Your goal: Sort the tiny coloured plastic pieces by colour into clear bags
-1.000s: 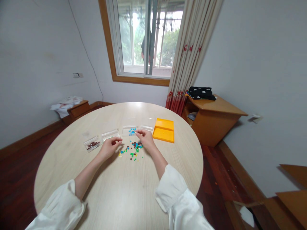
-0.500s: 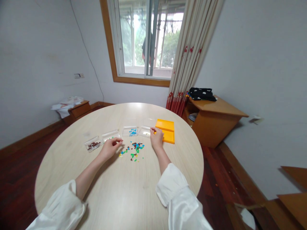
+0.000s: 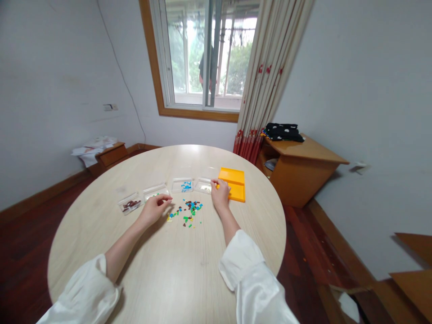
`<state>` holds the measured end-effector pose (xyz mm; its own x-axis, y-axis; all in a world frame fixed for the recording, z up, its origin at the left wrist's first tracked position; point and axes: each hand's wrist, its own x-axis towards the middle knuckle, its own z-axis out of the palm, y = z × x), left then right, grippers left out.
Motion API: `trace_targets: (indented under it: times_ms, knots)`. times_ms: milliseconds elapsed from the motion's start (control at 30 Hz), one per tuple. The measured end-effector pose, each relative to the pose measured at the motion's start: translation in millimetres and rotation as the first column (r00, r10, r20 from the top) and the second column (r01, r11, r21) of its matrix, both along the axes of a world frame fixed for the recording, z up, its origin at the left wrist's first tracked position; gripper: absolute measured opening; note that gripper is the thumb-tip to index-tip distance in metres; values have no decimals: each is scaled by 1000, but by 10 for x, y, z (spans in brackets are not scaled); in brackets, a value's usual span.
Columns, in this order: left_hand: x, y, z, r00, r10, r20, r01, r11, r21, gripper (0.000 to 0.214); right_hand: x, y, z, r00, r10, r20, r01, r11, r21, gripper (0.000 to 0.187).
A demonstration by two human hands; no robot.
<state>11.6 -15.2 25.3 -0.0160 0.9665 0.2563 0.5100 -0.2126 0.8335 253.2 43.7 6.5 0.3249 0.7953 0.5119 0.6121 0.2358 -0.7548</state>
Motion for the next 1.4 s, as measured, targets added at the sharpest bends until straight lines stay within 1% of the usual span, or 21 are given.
trace_targets:
  times_ms: [333, 500, 700, 833, 900, 967, 1000, 1067, 1133, 1167, 1200, 1267, 1400]
  knots:
    - [-8, -4, 19, 1000, 3, -7, -3, 1000, 1, 22, 26, 20, -28, 1000, -13, 23, 13, 1000, -2, 16]
    - [-10, 2, 10, 1000, 15, -13, -15, 1000, 10, 22, 20, 15, -22, 1000, -1, 17, 1, 1000, 3, 21]
    - [-14, 26, -26, 999, -4, 46, 3, 1000, 12, 21, 7, -11, 12, 1000, -6, -3, 6, 1000, -2, 22]
    - [-12, 56, -64, 991, -22, 130, 22, 1000, -2, 21, -58, -74, 68, 998, 21, 51, -21, 1000, -3, 21]
    - [-9, 65, -75, 979, -36, 202, 39, 999, -13, 23, -149, -141, 103, 992, 69, 108, -71, 997, 19, 21]
    - [-4, 66, -69, 959, -58, 277, 66, 998, -20, 27, -282, -232, 136, 972, 164, 170, -175, 983, 49, 19]
    - [0, 62, -60, 948, -70, 311, 80, 997, -20, 30, -358, -284, 150, 949, 234, 210, -251, 966, 57, 18]
    - [9, 50, -33, 929, -91, 359, 102, 995, -12, 35, -511, -389, 170, 880, 366, 302, -399, 915, 53, 16]
    - [20, 35, -5, 917, -110, 383, 121, 993, -7, 40, -641, -479, 178, 807, 460, 371, -512, 857, 49, 13]
    - [26, 27, 6, 914, -119, 388, 132, 991, -6, 42, -690, -513, 178, 779, 489, 393, -547, 836, 46, 13]
    - [31, 19, 14, 911, -128, 391, 143, 990, -8, 44, -728, -539, 177, 759, 508, 407, -571, 820, 43, 12]
    - [41, 5, 22, 904, -149, 401, 171, 985, -20, 47, -768, -566, 175, 742, 526, 417, -592, 805, 38, 11]
    - [53, -20, 25, 885, -185, 427, 224, 974, -43, 50, -768, -561, 180, 743, 531, 407, -593, 805, 33, 7]
